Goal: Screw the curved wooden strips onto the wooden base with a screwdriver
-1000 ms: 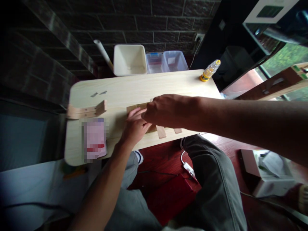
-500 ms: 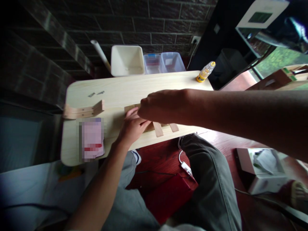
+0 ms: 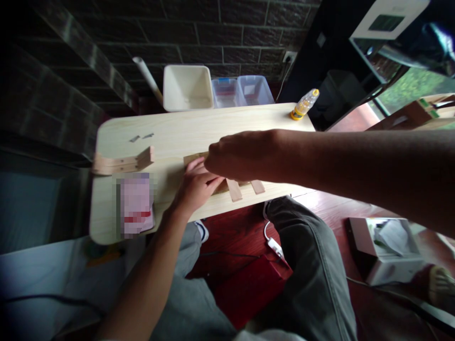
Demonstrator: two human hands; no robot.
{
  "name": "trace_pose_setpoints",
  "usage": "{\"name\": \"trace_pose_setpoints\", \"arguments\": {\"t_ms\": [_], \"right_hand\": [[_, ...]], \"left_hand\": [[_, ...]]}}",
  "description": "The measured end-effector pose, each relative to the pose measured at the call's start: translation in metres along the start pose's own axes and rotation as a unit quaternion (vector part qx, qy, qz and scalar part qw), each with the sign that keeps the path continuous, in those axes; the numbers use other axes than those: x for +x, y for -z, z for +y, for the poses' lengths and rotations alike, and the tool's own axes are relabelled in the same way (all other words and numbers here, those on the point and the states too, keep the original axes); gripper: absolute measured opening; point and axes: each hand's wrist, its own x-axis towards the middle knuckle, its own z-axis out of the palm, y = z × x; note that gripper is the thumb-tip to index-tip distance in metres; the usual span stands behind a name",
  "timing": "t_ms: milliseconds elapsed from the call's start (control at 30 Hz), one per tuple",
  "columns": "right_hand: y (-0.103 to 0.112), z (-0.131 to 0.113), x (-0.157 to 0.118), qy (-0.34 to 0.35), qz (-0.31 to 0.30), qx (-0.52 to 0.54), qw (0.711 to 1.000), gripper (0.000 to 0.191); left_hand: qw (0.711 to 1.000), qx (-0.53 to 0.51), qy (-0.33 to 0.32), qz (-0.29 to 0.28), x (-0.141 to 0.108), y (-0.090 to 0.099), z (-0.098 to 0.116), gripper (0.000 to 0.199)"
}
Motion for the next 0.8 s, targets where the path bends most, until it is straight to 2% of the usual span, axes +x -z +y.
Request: {"name": "trace_pose_setpoints", "arguments": {"t_ms": [333, 500, 633, 800], "right_hand": [[-0.019, -0.001, 0.008, -0.027, 0.029, -0.033, 0.999, 0.028], [-0.008, -0.004, 0.002, -0.041, 0.02, -0.021, 0.999, 0.023], [0.001, -0.009, -0.008, -0.011, 0.027, 0.005, 1.0, 0.029], [-0.007, -0.009, -0.007, 0.029, 0.034, 0.011, 0.999, 0.028]], "left_hand": [[1.0, 0.002, 0.008, -0.011, 0.002, 0.002, 0.004, 0.015], [1.0, 0.007, 0.004, 0.0, 0.002, 0.001, 0.004, 0.014], [1.0, 0.011, 0.009, 0.012, 0.0, -0.004, 0.001, 0.012], [0.999, 0.014, -0.004, 0.029, -0.001, -0.008, -0.001, 0.015]]}}
